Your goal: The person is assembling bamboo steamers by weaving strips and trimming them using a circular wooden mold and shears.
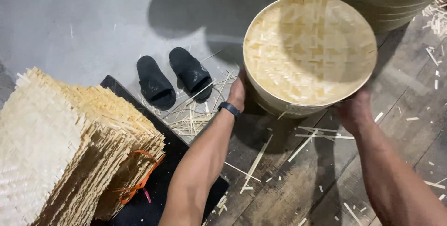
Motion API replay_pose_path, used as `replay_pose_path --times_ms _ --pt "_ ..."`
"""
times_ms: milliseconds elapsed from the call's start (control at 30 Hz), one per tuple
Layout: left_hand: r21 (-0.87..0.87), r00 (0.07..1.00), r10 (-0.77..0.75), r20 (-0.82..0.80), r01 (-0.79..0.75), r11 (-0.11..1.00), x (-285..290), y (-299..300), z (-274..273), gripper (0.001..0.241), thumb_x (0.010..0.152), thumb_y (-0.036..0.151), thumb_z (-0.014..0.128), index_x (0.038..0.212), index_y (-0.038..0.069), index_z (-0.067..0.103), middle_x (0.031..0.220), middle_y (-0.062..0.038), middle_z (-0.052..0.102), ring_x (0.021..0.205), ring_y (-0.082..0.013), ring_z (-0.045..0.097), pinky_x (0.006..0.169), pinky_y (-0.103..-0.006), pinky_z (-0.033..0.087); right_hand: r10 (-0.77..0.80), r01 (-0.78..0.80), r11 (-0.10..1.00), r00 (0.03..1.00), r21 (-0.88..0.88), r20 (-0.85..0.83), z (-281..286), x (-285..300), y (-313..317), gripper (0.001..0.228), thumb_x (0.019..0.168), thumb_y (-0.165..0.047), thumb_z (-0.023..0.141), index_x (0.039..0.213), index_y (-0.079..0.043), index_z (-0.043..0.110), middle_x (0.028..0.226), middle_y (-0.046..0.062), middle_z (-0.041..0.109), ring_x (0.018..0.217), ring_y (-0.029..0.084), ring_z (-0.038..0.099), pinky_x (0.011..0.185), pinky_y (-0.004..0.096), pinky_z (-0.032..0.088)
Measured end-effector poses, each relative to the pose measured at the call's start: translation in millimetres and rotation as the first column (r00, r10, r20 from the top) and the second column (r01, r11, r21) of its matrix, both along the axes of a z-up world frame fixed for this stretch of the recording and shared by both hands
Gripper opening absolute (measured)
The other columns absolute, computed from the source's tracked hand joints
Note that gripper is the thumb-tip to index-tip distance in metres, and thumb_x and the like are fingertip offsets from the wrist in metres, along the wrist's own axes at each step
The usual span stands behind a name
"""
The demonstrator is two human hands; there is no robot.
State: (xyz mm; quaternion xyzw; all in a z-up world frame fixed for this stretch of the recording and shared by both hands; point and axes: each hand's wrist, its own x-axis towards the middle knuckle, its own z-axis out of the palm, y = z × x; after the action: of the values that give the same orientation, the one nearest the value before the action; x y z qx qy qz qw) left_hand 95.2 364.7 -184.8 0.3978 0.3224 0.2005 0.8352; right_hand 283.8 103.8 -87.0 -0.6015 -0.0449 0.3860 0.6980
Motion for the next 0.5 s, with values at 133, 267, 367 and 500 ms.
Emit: replay_pose_path --times_ms 133,267,367,500 --pt "0.069 0.998 0.03 -0.06 -0.026 0.997 -9.9 9.5 25.8 0.087 0.097 0.067 0.041 0.152 -0.001 0.045 0.153 -0.011 0.053 0.137 -0.0237 0.049 0.114 -0.0336 0.035 -0.002 0.002 1.0 1.0 0.004 -0.023 3.2 -3.6 15.4 0.064 0.097 -0.047 0.043 0.151 -0.012 0.045 0.152 0.011 0.051 0.131 0.025 0.051 0.113 0.055 0.032" --pt "0.135 0.988 -0.072 -0.134 0.09 0.987 -30.9 5.3 34.6 0.091 0.098 0.07 0.035 0.15 -0.004 0.049 0.153 -0.017 0.055 0.139 -0.0297 0.048 0.112 -0.0339 0.036 -0.022 0.023 0.997 1.0 -0.078 0.014 32.8 -23.5 -1.4 0.07 0.097 -0.053 0.035 0.154 -0.011 0.035 0.159 0.013 0.04 0.143 0.03 0.042 0.113 0.053 0.036" --pt "0.756 0.824 0.291 -0.486 0.23 0.612 -90.7 -1.8 48.4 0.086 0.097 0.057 0.057 0.155 -0.004 0.04 0.157 -0.026 0.046 0.15 -0.0337 0.04 0.122 -0.0388 0.037 0.012 0.023 0.969 0.99 -0.247 0.142 3.9 -25.8 -47.9 0.075 0.102 -0.058 0.037 0.156 -0.007 0.029 0.157 0.016 0.04 0.145 0.033 0.041 0.114 0.054 0.037" --pt "0.929 0.835 0.409 -0.369 0.321 0.182 -235.9 -32.6 172.7 0.09 0.091 0.037 0.078 0.159 0.0 0.033 0.165 -0.028 0.032 0.154 -0.0375 0.027 0.123 -0.0488 0.027 0.206 -0.059 0.91 0.924 -0.411 0.323 14.9 -75.0 -129.6 0.072 0.109 -0.05 0.037 0.154 0.006 0.038 0.15 0.027 0.049 0.134 0.039 0.054 0.107 0.052 0.047"
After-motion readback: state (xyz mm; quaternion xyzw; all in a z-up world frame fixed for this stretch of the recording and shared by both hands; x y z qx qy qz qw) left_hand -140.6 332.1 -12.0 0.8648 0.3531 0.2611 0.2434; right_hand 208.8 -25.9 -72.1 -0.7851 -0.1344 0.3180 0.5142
